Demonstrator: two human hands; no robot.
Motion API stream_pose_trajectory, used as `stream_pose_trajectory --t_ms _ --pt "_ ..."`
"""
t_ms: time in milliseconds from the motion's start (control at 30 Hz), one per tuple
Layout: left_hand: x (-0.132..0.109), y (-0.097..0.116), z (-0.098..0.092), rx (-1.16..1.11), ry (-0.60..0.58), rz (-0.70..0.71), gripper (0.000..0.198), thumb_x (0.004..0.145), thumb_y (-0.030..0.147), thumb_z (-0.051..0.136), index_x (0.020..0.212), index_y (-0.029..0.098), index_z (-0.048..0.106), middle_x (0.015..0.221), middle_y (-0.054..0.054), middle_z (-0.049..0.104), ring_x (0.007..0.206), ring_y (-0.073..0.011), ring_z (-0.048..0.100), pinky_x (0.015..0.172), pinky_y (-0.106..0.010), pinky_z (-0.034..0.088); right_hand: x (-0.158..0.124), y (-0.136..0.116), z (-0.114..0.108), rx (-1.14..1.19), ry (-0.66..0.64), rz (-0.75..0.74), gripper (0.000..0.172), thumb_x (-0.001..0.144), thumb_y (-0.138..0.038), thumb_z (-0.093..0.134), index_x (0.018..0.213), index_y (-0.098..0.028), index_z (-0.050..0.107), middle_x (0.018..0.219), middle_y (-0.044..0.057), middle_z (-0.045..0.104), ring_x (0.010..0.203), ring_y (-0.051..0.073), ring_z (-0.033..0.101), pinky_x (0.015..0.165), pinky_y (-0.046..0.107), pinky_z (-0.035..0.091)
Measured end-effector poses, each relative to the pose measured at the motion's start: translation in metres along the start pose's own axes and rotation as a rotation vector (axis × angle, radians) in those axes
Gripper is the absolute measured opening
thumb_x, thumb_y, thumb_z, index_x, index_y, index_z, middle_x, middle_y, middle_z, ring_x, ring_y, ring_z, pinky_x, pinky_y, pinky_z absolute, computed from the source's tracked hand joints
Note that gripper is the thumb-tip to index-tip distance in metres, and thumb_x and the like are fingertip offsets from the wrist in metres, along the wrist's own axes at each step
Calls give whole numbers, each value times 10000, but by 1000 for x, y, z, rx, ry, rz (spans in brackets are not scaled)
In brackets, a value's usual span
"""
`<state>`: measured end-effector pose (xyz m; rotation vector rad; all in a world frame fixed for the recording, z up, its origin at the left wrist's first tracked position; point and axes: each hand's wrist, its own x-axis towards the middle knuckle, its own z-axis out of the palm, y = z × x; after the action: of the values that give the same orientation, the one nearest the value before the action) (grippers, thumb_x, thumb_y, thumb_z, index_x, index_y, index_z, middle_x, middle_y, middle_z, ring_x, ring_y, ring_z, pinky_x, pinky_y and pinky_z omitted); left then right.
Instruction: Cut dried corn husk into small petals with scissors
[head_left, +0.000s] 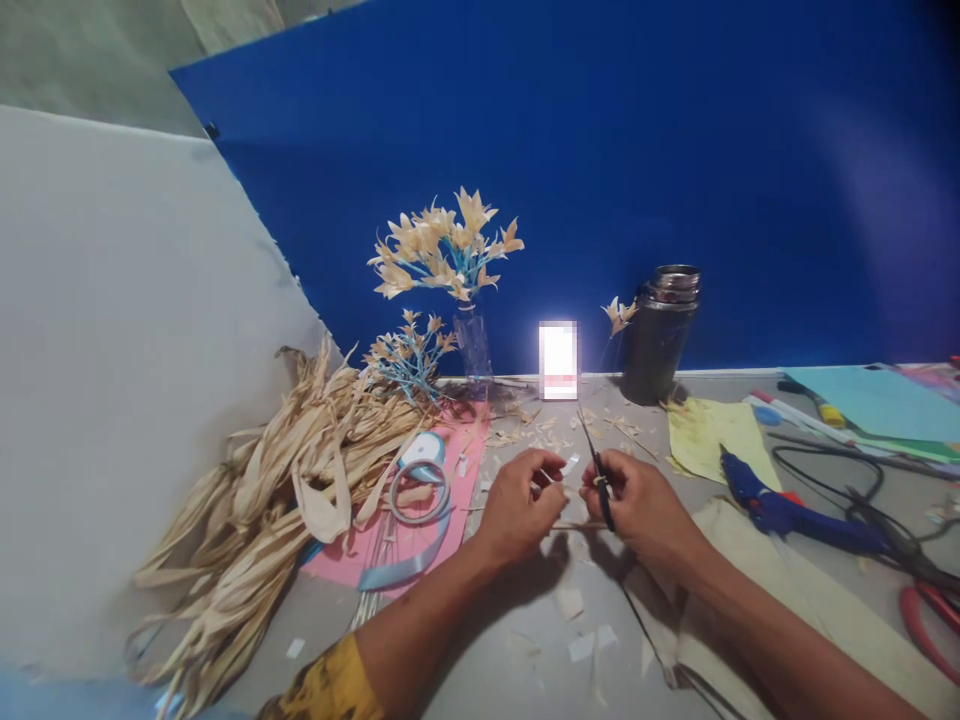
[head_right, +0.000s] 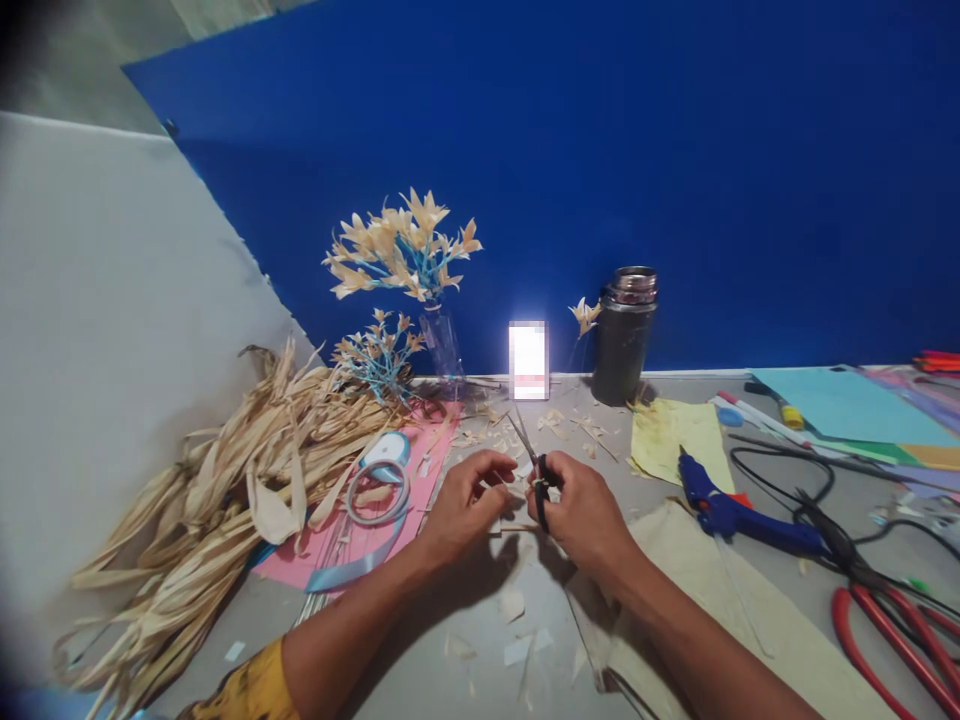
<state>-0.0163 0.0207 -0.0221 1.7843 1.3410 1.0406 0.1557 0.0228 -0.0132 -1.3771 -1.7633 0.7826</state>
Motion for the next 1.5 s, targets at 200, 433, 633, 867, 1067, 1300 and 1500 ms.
stream_pose_trajectory --t_ms 200,433,633,867,1067,1300,1500 --pt "-4 2 11 237 -45 -12 153 762 194 550 662 179 665 664 -22 657 631 -148 559 607 -273 367 0 2 4 16 -17 -18 100 649 -309 572 701 -227 596 671 22 650 621 196 551 586 306 396" --pt "3 5 -4 40 62 -78 114 771 266 535 746 187 612 714 -32 608 690 -175 585 664 -294 442 0 -1 0 151 27 26 94 633 -292 608 689 -216 607 592 -18 595 551 160 507 527 279 396" --pt "11 1 -14 -661 -139 -305 394 780 547 613 851 159 613 758 -30 590 607 -151 607 551 -275 479 2 -4 -5 321 15 117 100 613 -278 666 663 -217 603 534 -34 540 486 140 466 465 267 366" --pt "-2 8 1 -203 80 79 136 782 251 701 691 189 621 701 -13 587 665 -133 527 647 -264 423 -4 -5 -3 71 157 -102 47 716 -267 627 743 -229 622 650 -16 579 583 161 493 572 290 415" --pt "-5 4 -5 -10 191 408 142 892 237 624 780 203 705 779 -53 626 741 -162 571 686 -280 439 -8 -10 -4 192 169 -124 172 695 -270 659 859 -221 674 795 22 653 682 194 554 667 332 458" --pt "-6 0 -11 83 153 447 212 919 285 586 840 225 773 812 -84 656 754 -174 587 705 -297 453 -4 -10 -2 691 -144 238 320 697 -458 738 810 -169 658 572 -34 523 505 123 421 491 265 336" --pt "-1 9 -8 -351 98 63 150 821 310 650 888 194 718 851 -72 661 794 -183 601 749 -317 484 -8 -11 -2 590 21 253 294 618 -352 807 811 -210 635 634 -35 566 538 131 462 498 259 374"
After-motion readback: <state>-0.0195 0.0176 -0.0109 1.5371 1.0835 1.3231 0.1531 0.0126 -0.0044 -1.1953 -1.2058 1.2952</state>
